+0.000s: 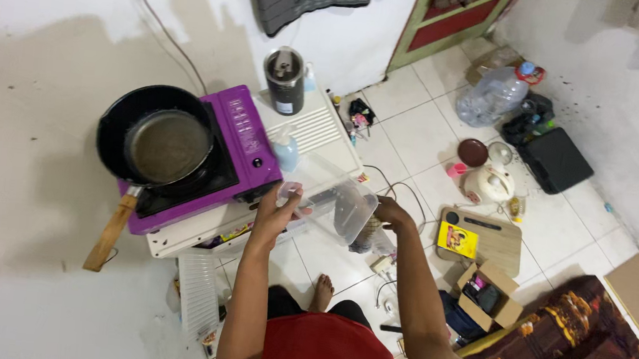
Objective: The person picks up a clear plastic container and uses a cloth to wipe the inside and outside surfaces.
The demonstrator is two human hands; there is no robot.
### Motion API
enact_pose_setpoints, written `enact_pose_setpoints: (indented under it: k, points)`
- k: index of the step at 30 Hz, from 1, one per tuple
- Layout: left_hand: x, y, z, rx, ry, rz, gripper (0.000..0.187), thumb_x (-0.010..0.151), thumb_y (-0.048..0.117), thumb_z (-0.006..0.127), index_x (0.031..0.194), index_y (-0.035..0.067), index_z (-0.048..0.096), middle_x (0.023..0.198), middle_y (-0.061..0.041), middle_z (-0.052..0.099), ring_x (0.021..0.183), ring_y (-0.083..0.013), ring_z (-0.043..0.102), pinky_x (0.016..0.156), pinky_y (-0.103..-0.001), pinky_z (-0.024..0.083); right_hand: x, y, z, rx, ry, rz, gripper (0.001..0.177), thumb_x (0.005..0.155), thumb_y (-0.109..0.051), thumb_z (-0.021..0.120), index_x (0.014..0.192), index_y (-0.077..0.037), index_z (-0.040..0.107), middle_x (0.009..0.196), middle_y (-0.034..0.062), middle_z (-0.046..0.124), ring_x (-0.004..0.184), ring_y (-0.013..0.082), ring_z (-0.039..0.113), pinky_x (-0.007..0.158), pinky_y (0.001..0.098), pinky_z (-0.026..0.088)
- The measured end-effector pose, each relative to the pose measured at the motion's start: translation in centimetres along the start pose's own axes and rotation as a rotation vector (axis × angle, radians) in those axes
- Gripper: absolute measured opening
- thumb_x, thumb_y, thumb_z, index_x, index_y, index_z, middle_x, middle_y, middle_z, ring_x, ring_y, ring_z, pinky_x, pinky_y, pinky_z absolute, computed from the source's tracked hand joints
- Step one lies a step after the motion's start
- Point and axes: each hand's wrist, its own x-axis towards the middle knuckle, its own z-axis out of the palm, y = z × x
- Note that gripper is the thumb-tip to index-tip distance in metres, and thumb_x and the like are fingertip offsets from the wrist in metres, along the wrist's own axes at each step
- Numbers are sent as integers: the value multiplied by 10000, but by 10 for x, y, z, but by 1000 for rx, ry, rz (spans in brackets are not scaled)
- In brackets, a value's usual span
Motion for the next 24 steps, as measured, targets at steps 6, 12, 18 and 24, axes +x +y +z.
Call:
enact_pose_setpoints:
  k: [6, 12, 18, 24]
  points:
    - [12, -1, 30, 37, -83, 19, 279, 1037, 256, 727, 1236, 63, 693, 1156, -79, 737, 886, -224, 834, 694, -281, 576, -19, 20, 1, 158, 218, -61, 287, 941, -122, 796, 1201, -7, 831, 1086, 118, 821, 950, 190, 731, 829, 339, 583]
    - [42, 0, 61, -97, -186, 42, 241, 1042, 222, 743, 1170, 68, 607, 1093, -69, 693, 937, -235, 809, 713, -290, 565, -58, 51, -7, 864, 351, -491, 147, 957, 90, 699, 1050, -22, 721, 1047, 12, 731, 921, 93, 682, 841, 246, 573]
    - [58, -7, 93, -244, -292, -30, 277, 1020, 128, 738, 1163, 98, 501, 1095, -72, 660, 967, -297, 815, 835, -398, 641, -126, 55, -7, 1437, 299, -722, 432, 802, 214, 519, 1119, -64, 613, 1075, 38, 627, 950, 171, 653, 815, 291, 526]
    - [52, -37, 124, -212, -455, -65, 307, 1026, 107, 728, 1203, 109, 478, 1159, -97, 639, 1017, -318, 793, 860, -412, 632, -224, 18, -25, 1733, 286, -956, 431, 729, 69, 569, 1137, -69, 580, 1134, 95, 648, 1087, 267, 664, 1061, 416, 551]
